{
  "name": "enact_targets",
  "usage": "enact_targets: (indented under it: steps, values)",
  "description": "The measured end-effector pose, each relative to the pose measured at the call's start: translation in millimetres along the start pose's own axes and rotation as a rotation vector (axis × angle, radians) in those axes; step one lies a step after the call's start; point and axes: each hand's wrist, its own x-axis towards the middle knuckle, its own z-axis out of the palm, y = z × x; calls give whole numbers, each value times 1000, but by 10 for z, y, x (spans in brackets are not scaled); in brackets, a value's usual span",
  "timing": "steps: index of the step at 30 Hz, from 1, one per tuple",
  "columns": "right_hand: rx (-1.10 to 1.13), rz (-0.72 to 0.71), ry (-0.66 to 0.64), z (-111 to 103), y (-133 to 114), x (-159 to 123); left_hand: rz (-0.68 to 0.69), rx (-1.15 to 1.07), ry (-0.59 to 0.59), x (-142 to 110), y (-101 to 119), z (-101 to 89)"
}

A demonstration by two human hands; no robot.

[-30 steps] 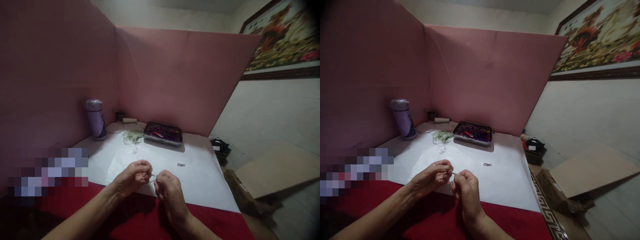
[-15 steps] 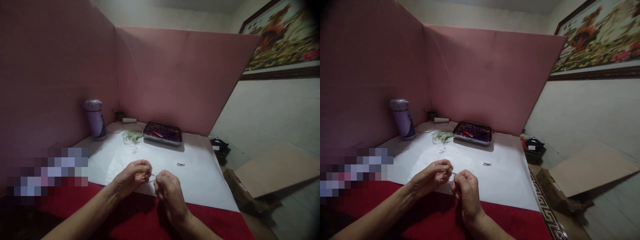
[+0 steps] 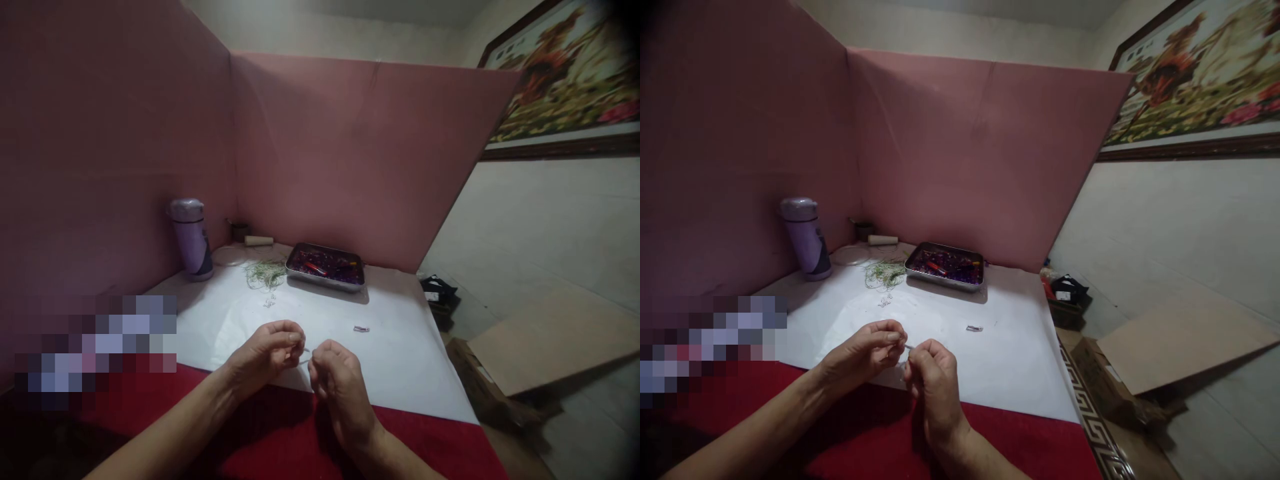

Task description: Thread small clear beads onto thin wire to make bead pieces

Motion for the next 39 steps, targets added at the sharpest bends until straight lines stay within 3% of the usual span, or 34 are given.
enact_targets:
  steps: [39]
  values:
    - [2,6,-12,-9,3,-18,-32,9,38,-23,44,61]
